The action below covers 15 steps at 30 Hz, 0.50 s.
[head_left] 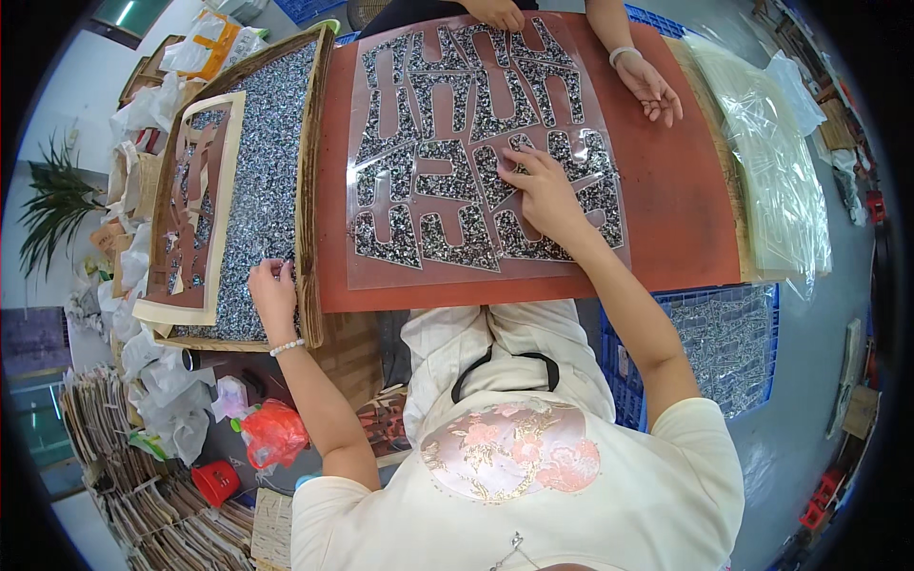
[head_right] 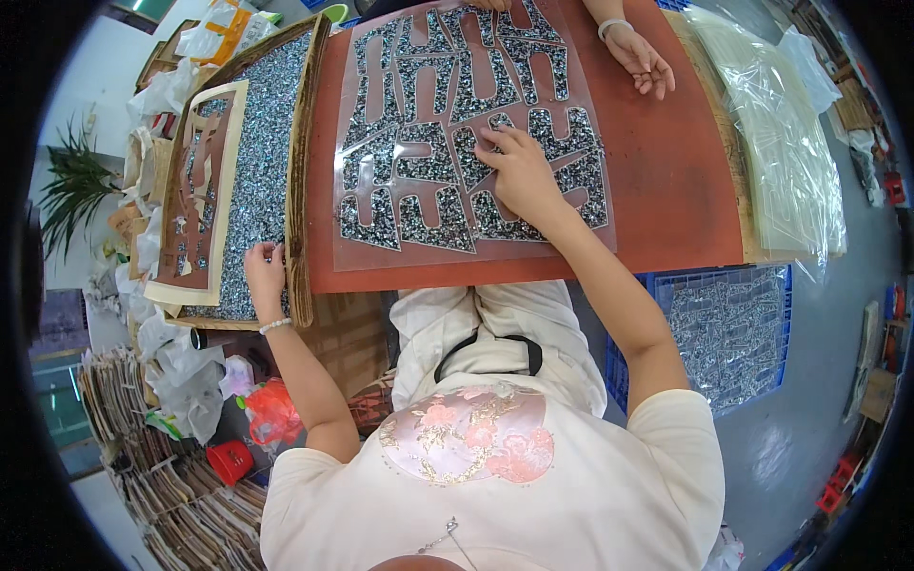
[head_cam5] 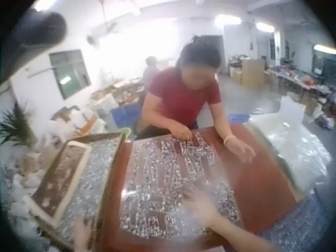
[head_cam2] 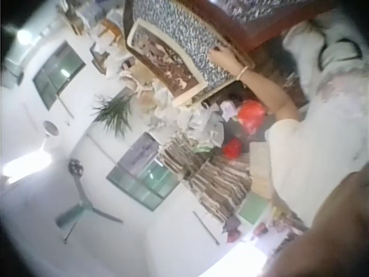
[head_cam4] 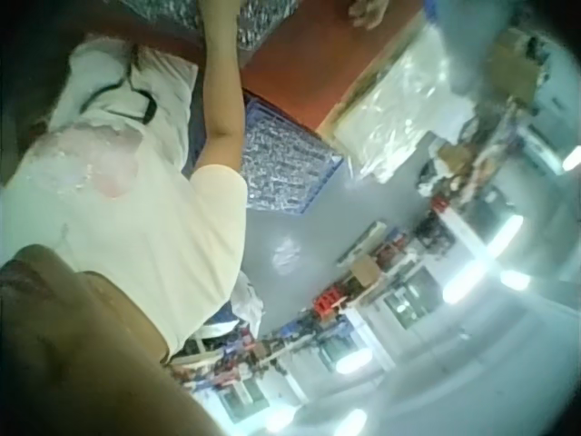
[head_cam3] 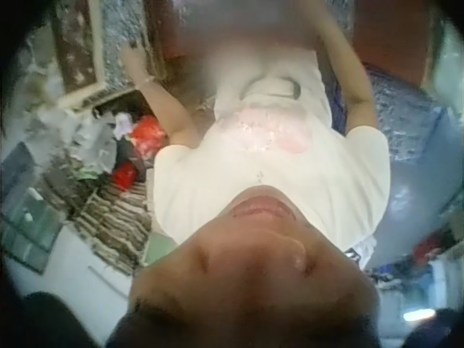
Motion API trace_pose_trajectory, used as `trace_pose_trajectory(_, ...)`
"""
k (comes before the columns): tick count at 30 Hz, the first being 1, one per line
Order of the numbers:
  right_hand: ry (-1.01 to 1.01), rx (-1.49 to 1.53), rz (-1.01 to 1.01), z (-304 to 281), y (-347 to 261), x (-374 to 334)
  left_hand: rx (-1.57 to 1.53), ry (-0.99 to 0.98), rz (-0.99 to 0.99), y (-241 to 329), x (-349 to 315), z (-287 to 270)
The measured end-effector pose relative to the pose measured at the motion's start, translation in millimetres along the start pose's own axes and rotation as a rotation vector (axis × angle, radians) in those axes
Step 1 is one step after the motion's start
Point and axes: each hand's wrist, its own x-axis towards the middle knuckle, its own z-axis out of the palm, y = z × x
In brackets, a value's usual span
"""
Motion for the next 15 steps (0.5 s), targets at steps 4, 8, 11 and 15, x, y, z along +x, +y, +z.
trace_pose_trajectory(4,0.091,0.087,0.053,-14,-13,-14,-0.001,0.207,0.024,3,-4,-7)
trace_pose_trajectory(8,0.121,0.060,0.056,-19,-14,-22,-0.277,0.268,-0.046,52,5,-18)
trace_pose_trajectory(11,0.135,0.065,0.081,-18,-13,-21,-0.810,0.176,0.078,122,4,-5)
trace_pose_trajectory(15,0.160,0.051,0.077,-13,-9,-11,-0.915,-0.127,0.303,220,-7,31)
